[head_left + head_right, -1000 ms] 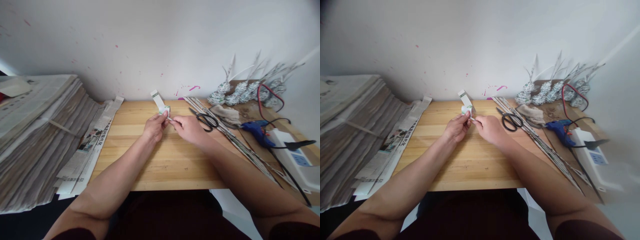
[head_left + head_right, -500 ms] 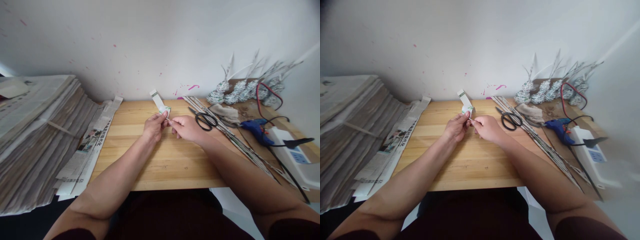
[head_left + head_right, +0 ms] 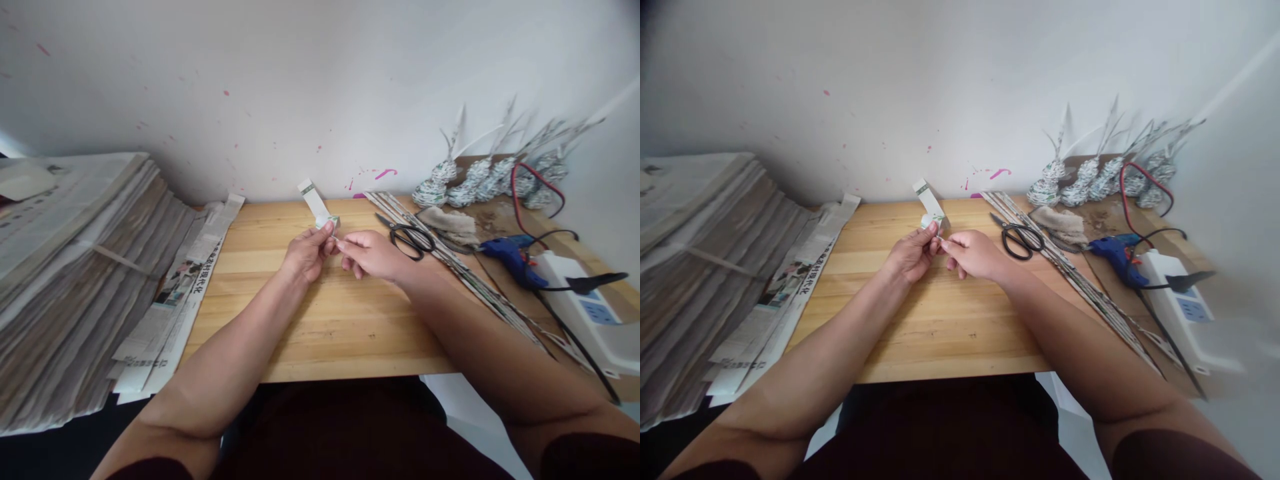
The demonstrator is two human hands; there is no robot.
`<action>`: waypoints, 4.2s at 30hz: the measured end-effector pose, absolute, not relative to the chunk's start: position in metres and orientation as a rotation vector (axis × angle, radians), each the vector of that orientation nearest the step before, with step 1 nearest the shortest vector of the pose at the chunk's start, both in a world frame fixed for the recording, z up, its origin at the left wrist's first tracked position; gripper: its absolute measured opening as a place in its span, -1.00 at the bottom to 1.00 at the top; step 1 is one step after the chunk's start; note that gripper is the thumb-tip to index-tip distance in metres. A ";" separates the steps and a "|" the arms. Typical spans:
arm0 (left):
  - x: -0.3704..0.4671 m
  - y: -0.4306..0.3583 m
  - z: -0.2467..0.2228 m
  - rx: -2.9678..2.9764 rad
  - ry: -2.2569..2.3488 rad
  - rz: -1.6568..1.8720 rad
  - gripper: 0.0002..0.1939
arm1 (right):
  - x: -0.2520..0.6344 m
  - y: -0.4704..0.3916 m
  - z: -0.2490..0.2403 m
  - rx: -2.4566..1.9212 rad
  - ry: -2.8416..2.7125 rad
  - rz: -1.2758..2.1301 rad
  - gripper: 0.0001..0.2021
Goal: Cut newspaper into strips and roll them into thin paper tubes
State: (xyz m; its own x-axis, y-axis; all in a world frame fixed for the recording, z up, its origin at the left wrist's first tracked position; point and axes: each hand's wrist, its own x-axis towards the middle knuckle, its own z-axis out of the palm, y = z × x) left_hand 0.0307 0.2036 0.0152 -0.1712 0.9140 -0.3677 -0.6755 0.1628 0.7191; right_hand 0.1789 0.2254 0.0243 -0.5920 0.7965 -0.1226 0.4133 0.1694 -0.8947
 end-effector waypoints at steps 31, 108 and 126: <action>0.026 0.205 0.018 0.328 0.971 1.360 -0.82 | 0.183 0.225 0.031 -1.136 -2.331 0.756 -0.93; 0.021 0.204 0.022 0.357 0.970 1.322 -0.91 | 0.186 0.229 0.037 -1.361 -2.045 1.599 -0.67; 0.020 0.204 0.024 0.364 1.010 1.329 -0.88 | 0.183 0.228 0.036 -1.391 -2.314 1.277 -0.67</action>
State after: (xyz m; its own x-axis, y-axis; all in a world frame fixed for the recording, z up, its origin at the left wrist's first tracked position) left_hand 0.0205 0.2041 0.0238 -0.0856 0.9139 -0.3969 -0.6272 0.2601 0.7341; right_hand 0.1833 0.2278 0.0360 -0.5571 0.7831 -0.2764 0.6512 0.2054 -0.7306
